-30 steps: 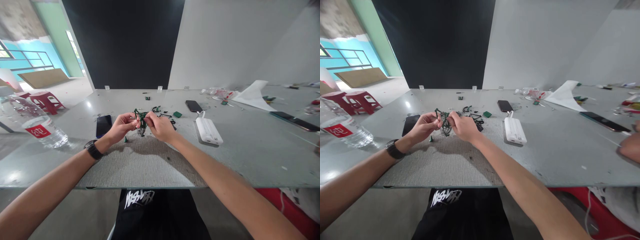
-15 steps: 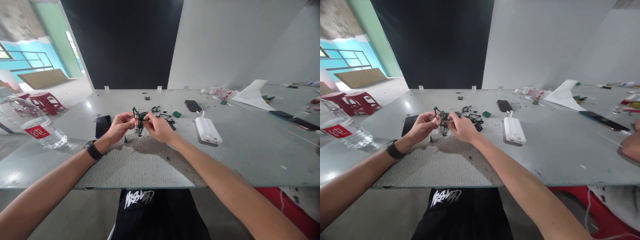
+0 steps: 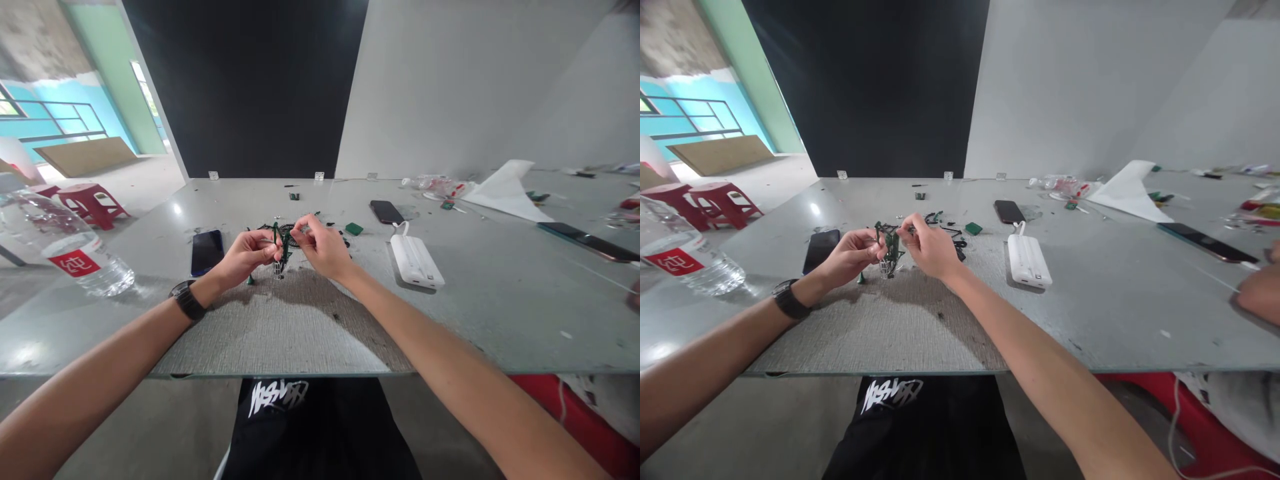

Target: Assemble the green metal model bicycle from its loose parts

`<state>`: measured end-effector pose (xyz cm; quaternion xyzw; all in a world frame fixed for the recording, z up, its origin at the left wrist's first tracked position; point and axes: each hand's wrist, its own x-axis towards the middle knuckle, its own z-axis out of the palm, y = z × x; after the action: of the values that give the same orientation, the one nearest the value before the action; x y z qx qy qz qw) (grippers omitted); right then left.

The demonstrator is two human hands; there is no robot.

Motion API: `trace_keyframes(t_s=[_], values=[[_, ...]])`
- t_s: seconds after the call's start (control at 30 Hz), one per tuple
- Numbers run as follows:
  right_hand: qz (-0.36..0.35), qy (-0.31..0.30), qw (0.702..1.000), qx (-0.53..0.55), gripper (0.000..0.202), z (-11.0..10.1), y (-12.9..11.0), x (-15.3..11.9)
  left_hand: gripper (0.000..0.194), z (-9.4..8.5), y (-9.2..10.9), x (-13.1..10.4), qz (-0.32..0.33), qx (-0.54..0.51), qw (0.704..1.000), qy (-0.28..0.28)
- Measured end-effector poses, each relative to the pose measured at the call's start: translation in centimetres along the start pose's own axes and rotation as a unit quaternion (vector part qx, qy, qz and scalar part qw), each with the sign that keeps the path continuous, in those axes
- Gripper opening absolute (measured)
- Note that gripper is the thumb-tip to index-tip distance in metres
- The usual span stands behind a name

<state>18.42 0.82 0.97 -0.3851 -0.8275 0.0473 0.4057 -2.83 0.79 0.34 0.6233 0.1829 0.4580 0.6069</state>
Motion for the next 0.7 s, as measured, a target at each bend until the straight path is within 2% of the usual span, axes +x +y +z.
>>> trace_keyframes(t_s=[0.3, 0.47, 0.7], values=[[0.028, -0.012, 0.999, -0.024, 0.038, 0.1, 0.1, 0.0, 0.024, 0.1, 0.2, 0.0, -0.028, 0.008, 1.000, -0.006], [0.049, -0.012, 0.997, -0.053, 0.042, 0.0, 0.6, 0.1, 0.023, 0.0, 0.2, -0.1, -0.022, 0.013, 1.000, -0.015], [0.011, -0.084, 0.996, -0.022, 0.040, 0.3, 1.1, -0.2, 0.020, -0.1, 0.2, 0.1, 0.017, 0.018, 0.999, 0.045]])
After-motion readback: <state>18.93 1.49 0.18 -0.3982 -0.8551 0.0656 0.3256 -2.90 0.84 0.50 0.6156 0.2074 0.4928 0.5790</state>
